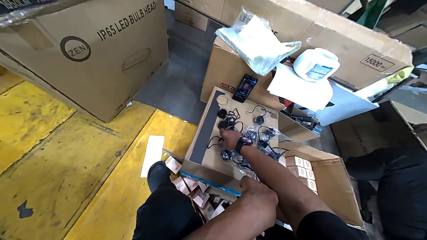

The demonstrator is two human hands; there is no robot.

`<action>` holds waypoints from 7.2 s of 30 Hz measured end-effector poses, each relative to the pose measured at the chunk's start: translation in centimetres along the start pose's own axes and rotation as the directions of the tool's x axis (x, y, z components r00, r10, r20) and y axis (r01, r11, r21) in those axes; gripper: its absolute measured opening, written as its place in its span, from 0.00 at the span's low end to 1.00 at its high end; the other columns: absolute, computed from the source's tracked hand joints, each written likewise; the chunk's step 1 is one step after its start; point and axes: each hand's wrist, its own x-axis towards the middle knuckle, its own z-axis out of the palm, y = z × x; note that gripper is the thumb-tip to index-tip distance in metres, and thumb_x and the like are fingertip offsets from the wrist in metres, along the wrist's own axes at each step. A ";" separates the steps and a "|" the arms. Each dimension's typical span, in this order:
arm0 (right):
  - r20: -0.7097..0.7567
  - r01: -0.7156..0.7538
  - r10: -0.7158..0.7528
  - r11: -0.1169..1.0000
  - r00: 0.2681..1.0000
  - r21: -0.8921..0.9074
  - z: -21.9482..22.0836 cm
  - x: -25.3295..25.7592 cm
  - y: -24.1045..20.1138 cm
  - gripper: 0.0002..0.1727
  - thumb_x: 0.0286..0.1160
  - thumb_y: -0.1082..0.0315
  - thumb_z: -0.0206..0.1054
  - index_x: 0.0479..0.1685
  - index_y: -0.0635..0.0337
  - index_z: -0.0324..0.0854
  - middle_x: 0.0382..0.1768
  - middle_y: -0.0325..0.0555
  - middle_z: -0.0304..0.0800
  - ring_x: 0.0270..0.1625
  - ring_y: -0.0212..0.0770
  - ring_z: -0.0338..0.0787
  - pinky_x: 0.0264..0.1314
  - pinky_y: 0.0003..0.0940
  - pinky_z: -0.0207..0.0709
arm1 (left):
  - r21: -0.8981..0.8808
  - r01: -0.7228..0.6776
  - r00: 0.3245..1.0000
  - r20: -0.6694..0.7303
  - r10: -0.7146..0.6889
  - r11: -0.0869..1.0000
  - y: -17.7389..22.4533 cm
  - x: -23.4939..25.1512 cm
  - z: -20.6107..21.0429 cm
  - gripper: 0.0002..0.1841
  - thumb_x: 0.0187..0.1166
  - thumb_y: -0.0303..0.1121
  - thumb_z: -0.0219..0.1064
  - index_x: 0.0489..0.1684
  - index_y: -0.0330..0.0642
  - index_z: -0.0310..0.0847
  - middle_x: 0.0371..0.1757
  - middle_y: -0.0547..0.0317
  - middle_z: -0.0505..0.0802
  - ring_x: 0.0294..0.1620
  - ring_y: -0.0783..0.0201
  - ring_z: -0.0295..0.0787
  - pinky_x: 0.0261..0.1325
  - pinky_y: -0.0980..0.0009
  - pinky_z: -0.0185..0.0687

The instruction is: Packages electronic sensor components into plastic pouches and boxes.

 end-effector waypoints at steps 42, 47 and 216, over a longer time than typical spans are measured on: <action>-0.472 0.518 0.255 -0.160 0.844 0.840 7.2 -25.0 9.7 0.29 0.58 0.74 0.81 0.64 0.70 0.81 0.50 0.54 0.93 0.47 0.43 0.94 0.55 0.37 0.90 | -0.031 -0.210 0.668 -0.734 0.120 0.977 -2.8 4.5 0.6 0.26 0.77 0.33 0.57 0.78 0.41 0.72 0.29 0.63 0.87 0.29 0.62 0.85 0.36 0.57 0.86; -0.404 0.434 0.343 -0.012 0.848 0.901 7.5 -24.3 9.0 0.31 0.53 0.73 0.83 0.64 0.63 0.85 0.62 0.51 0.86 0.48 0.43 0.93 0.51 0.36 0.92 | -0.046 -0.170 0.733 -0.674 0.095 0.984 -2.5 4.2 0.4 0.27 0.74 0.31 0.58 0.77 0.44 0.75 0.28 0.60 0.88 0.31 0.57 0.87 0.41 0.52 0.86; -0.293 0.311 0.118 -0.194 0.949 0.930 7.6 -24.1 10.1 0.10 0.81 0.65 0.64 0.31 0.58 0.79 0.26 0.42 0.88 0.30 0.35 0.89 0.36 0.30 0.85 | 0.140 -0.007 0.736 -0.669 0.099 0.990 -3.2 4.7 1.3 0.07 0.76 0.35 0.60 0.36 0.48 0.84 0.31 0.59 0.91 0.39 0.57 0.91 0.44 0.56 0.83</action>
